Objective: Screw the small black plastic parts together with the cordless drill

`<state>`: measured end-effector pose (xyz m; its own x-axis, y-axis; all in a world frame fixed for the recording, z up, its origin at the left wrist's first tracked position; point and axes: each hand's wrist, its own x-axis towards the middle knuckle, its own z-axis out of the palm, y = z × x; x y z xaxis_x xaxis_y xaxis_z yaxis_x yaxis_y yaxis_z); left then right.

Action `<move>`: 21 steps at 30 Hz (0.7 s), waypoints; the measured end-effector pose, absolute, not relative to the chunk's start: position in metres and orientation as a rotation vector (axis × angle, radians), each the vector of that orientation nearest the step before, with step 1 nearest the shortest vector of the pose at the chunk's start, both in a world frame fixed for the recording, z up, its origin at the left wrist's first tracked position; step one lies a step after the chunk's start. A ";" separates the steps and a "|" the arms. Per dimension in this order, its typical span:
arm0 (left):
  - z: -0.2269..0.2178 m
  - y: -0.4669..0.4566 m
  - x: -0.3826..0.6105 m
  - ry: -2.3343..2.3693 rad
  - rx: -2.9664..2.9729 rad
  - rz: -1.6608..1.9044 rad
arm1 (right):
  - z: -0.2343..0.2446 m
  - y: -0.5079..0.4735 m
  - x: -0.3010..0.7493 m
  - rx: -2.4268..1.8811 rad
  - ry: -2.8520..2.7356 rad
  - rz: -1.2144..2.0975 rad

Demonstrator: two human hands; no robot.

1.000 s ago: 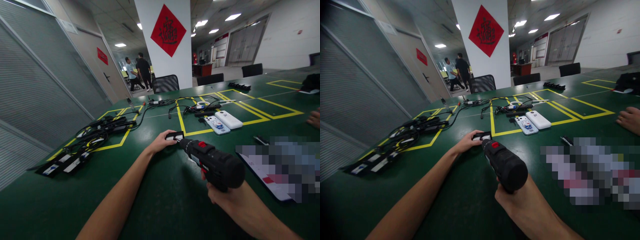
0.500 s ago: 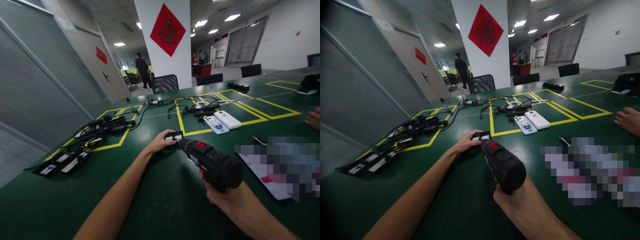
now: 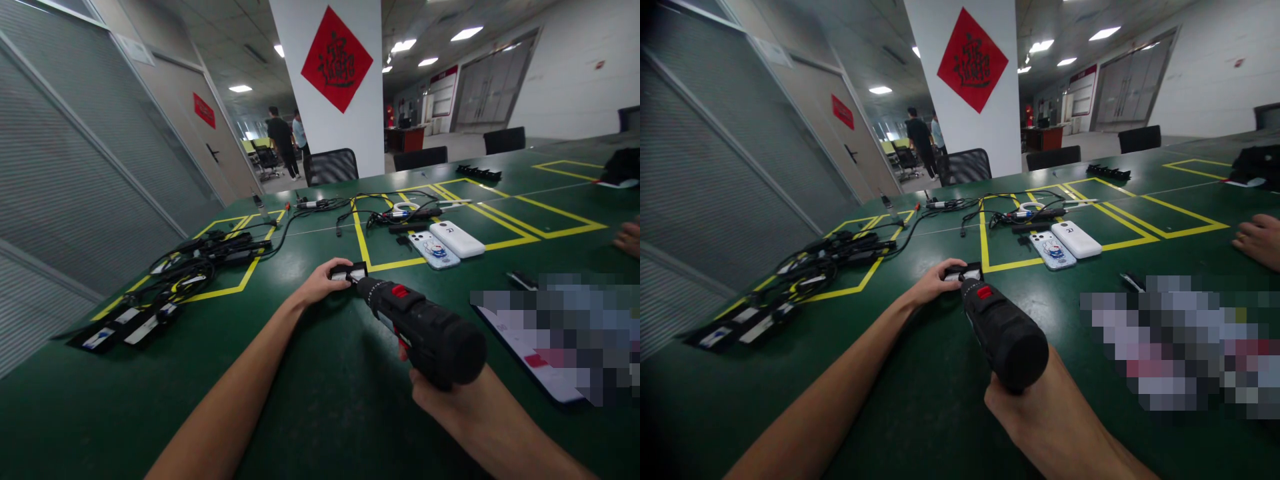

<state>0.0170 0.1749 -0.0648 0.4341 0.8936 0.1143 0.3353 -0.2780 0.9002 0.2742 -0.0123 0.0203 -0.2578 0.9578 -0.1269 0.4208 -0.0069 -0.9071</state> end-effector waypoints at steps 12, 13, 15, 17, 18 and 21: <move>-0.062 0.177 0.015 1.065 1.985 0.786 | 0.020 -0.012 0.274 -1.419 -1.767 1.202; -0.063 0.177 0.015 1.067 1.986 0.786 | 0.020 -0.012 0.274 -1.412 -1.770 1.202; -0.064 0.178 0.015 1.071 1.991 0.787 | 0.017 -0.013 0.273 -1.429 -1.751 1.186; -0.064 0.178 0.015 1.073 1.993 0.791 | 0.015 -0.014 0.272 -1.463 -1.725 1.175; -0.064 0.178 0.015 1.075 1.993 0.793 | 0.013 -0.015 0.271 -1.479 -1.715 1.174; -0.063 0.178 0.015 1.073 2.004 0.790 | 0.011 -0.016 0.270 -1.495 -1.712 1.159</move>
